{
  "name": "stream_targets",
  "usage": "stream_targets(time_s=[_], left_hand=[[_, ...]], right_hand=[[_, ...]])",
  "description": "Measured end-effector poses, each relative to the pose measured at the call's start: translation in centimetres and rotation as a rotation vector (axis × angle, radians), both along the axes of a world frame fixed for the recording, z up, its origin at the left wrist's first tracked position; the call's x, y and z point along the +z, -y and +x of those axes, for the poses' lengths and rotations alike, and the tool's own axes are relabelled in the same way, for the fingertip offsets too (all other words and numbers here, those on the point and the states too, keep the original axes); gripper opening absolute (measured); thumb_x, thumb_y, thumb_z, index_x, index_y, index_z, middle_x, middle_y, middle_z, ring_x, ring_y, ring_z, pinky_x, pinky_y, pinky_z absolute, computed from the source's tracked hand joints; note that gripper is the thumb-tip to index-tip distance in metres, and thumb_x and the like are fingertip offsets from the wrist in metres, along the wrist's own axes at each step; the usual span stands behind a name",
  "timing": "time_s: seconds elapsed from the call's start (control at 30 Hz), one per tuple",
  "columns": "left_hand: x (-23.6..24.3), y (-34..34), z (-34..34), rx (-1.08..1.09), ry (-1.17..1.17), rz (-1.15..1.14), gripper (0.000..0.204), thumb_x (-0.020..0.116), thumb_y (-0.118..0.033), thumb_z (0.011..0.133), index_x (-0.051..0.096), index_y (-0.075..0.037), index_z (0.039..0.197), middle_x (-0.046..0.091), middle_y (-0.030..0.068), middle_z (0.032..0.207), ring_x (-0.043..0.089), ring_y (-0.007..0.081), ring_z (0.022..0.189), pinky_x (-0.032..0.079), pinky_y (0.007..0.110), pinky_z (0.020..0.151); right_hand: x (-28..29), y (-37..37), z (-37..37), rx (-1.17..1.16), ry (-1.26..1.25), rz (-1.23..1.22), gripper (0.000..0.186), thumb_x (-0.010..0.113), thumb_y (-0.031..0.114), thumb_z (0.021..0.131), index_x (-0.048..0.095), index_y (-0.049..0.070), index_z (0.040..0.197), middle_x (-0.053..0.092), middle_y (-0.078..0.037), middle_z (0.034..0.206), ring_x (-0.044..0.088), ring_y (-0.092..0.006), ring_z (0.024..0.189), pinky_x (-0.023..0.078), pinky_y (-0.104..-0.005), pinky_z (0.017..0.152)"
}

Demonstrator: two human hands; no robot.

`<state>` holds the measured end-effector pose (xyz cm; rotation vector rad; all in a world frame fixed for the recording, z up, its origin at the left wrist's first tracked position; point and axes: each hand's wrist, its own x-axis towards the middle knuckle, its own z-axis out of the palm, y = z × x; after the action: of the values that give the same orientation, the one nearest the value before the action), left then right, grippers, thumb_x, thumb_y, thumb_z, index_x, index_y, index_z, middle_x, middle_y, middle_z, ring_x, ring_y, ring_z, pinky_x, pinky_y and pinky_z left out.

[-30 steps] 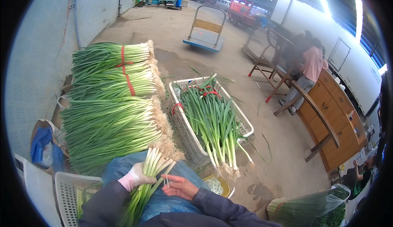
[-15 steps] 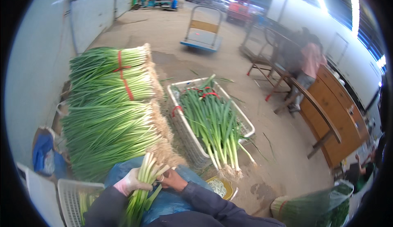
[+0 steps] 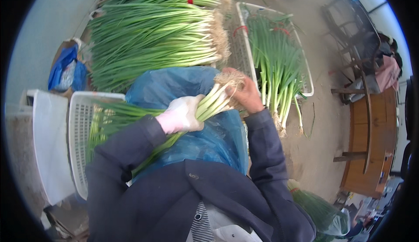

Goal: The person gathers green onions from a large pile, aligns them into bundles, and ties them with rubber bands. The person places the finished bundles into a white basket.

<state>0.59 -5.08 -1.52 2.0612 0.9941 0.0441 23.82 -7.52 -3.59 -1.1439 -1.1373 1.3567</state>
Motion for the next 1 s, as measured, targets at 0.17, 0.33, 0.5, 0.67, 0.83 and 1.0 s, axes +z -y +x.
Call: stream_targets(time_s=[0.17, 0.33, 0.5, 0.67, 0.83, 1.0], left_hand=[[1.5, 0.2, 0.2, -0.063, -0.039, -0.068, 0.055, 0.072, -0.022, 0.065, 0.058, -0.006, 0.116, 0.069, 0.0185, 0.097, 0.066, 0.0383, 0.093, 0.053, 0.043, 0.081], [1.5, 1.3, 1.4, -0.179, -0.290, -0.072, 0.052, 0.068, -0.021, 0.068, 0.057, -0.007, 0.117, 0.069, 0.0171, 0.095, 0.067, 0.0367, 0.092, 0.054, 0.042, 0.080], [3.0, 3.5, 0.8, -0.299, -0.093, 0.031, 0.042, 0.068, -0.020, 0.071, 0.060, -0.008, 0.110, 0.069, 0.0147, 0.091, 0.068, 0.0354, 0.089, 0.056, 0.042, 0.077], [5.0, -0.2, -2.5, -0.022, 0.251, -0.099, 0.052, 0.075, -0.015, 0.063, 0.060, -0.003, 0.111, 0.069, 0.0134, 0.092, 0.069, 0.0230, 0.084, 0.055, 0.035, 0.078], [4.5, -4.3, -1.4, 0.213, 0.555, -0.209, 0.065, 0.076, -0.005, 0.061, 0.057, 0.005, 0.122, 0.068, 0.0103, 0.105, 0.061, 0.0163, 0.094, 0.051, 0.030, 0.086], [2.4, -4.7, 0.8, 0.302, 0.587, -0.298, 0.070, 0.078, -0.002, 0.059, 0.057, 0.004, 0.125, 0.067, 0.0112, 0.109, 0.062, 0.0170, 0.097, 0.051, 0.030, 0.088]], right_hand=[[4.7, -0.5, 0.0, 0.132, 0.304, 0.126, 0.086, 0.088, 0.023, 0.073, 0.044, -0.006, 0.141, 0.057, -0.015, 0.133, 0.055, -0.0224, 0.122, 0.044, -0.0339, 0.103], [6.1, -0.9, -1.7, 0.386, 0.875, 0.572, 0.081, 0.083, 0.039, 0.073, 0.052, -0.004, 0.134, 0.059, -0.021, 0.130, 0.058, -0.0346, 0.119, 0.046, -0.0436, 0.097], [2.4, -3.8, 0.3, 0.597, 0.956, 0.246, 0.050, 0.070, 0.033, 0.089, 0.059, 0.006, 0.130, 0.063, -0.017, 0.126, 0.066, -0.0295, 0.103, 0.051, -0.0376, 0.086], [-0.5, -0.2, 1.6, 0.355, 0.239, -0.279, 0.024, 0.065, 0.016, 0.094, 0.068, 0.007, 0.116, 0.072, -0.007, 0.103, 0.069, -0.0159, 0.089, 0.055, -0.0300, 0.077], [3.7, 3.2, -3.6, 0.435, 0.866, 0.790, 0.018, 0.078, 0.022, 0.078, 0.076, 0.017, 0.095, 0.070, -0.003, 0.084, 0.066, -0.0215, 0.071, 0.048, -0.0320, 0.062], [5.4, 3.6, -9.4, 0.680, -0.303, 0.038, 0.032, 0.067, 0.033, 0.093, 0.071, 0.006, 0.111, 0.071, -0.007, 0.080, 0.062, -0.0150, 0.061, 0.048, -0.0286, 0.055]])
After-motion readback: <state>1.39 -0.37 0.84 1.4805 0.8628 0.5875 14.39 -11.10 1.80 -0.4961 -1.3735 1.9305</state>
